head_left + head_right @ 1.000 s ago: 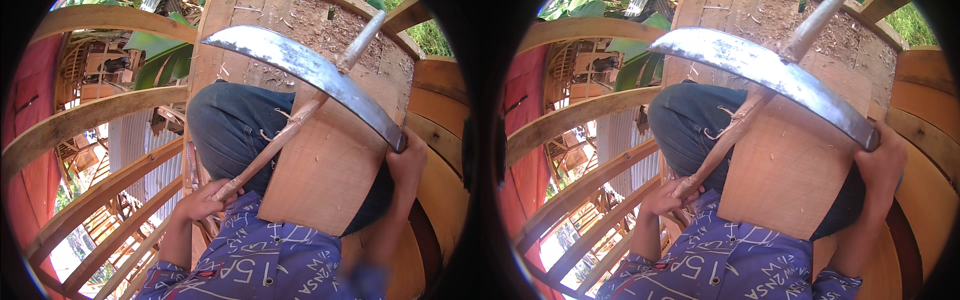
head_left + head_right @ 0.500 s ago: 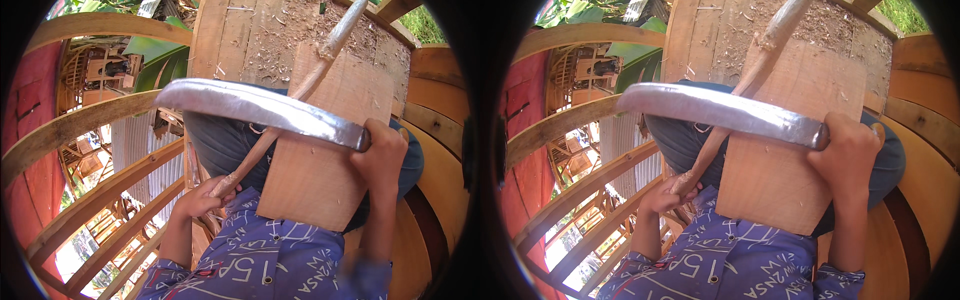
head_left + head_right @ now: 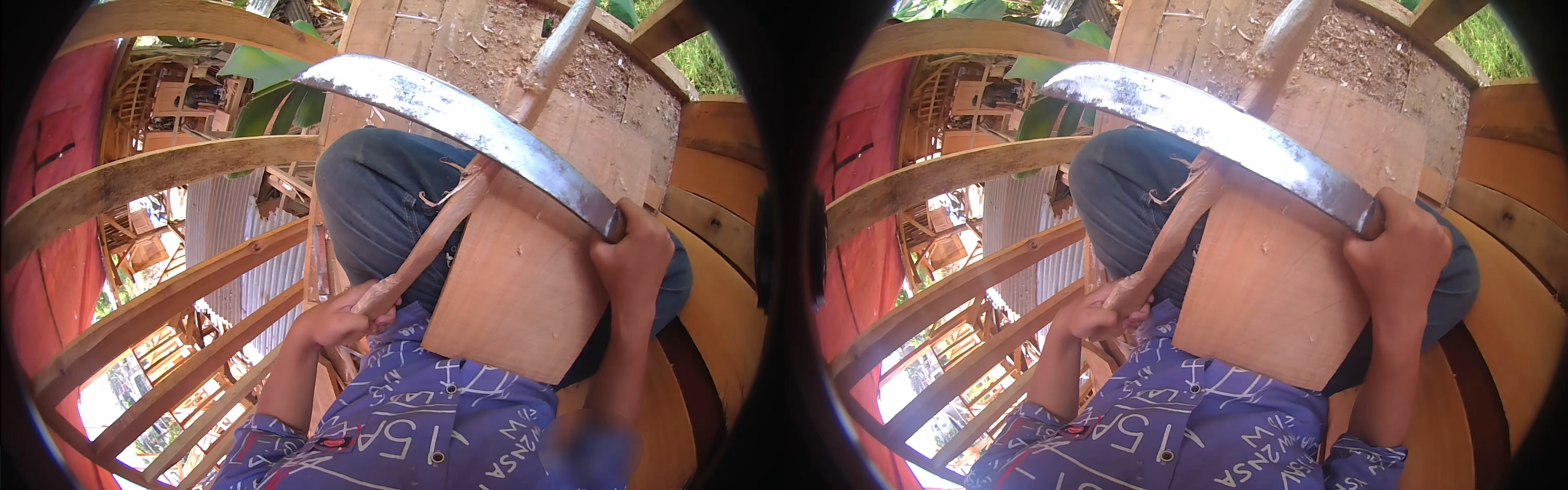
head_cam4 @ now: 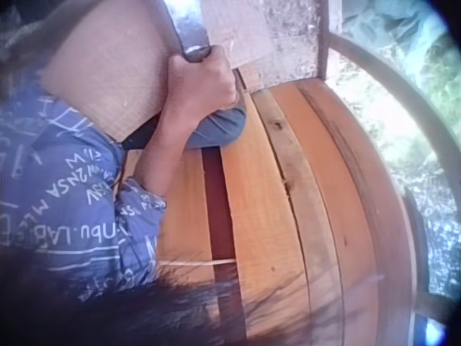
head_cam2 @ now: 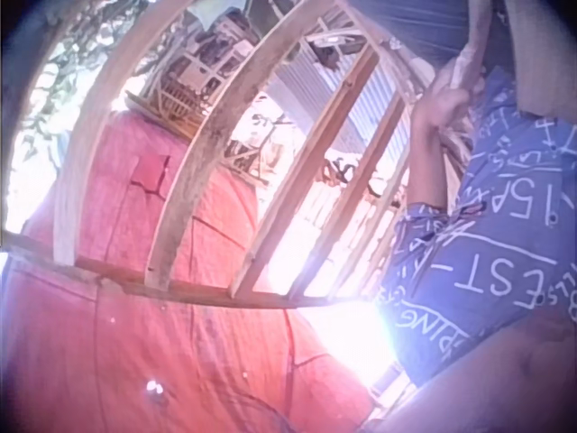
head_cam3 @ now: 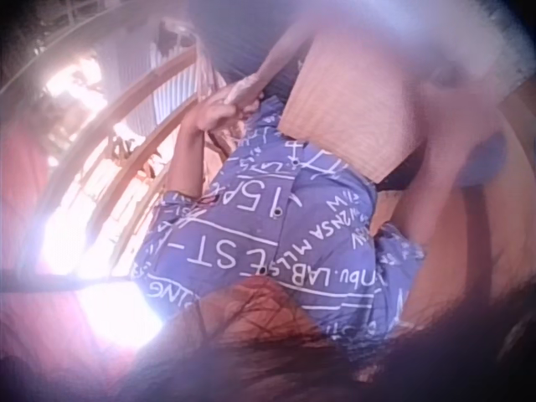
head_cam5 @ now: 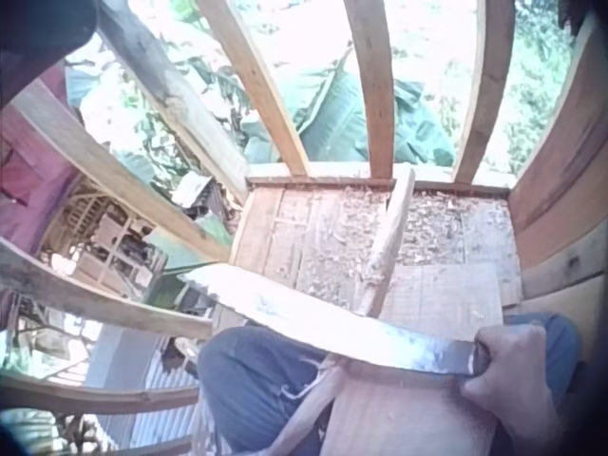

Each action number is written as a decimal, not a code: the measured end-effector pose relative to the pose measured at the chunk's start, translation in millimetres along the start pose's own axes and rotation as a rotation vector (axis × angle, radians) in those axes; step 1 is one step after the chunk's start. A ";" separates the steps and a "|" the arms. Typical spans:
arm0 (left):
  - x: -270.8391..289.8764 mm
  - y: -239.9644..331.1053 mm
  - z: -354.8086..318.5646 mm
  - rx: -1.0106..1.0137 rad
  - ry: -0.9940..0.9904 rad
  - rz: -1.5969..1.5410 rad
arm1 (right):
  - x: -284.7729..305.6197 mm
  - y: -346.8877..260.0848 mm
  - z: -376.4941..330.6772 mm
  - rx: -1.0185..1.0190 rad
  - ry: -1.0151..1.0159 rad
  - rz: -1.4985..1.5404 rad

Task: The person sits cross-legged on a wooden platform and uses a large curved blade to shave and shape a thin wooden stick. They hold the stick with their left hand and repeatedly scrape the blade along its length to remove material.

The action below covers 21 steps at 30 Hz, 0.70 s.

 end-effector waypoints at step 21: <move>0.5 6.4 -8.8 0.012 0.338 0.408 | 10.2 5.6 2.7 0.043 0.027 0.025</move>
Point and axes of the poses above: each hand's wrist, its own z-axis towards the middle knuckle, its own x-axis out of the back of the hand, y = z × x, the point moved 9 cm from there along z, towards the middle knuckle, and after that the axes turned 14 degrees about x, right-handed, at the moved point
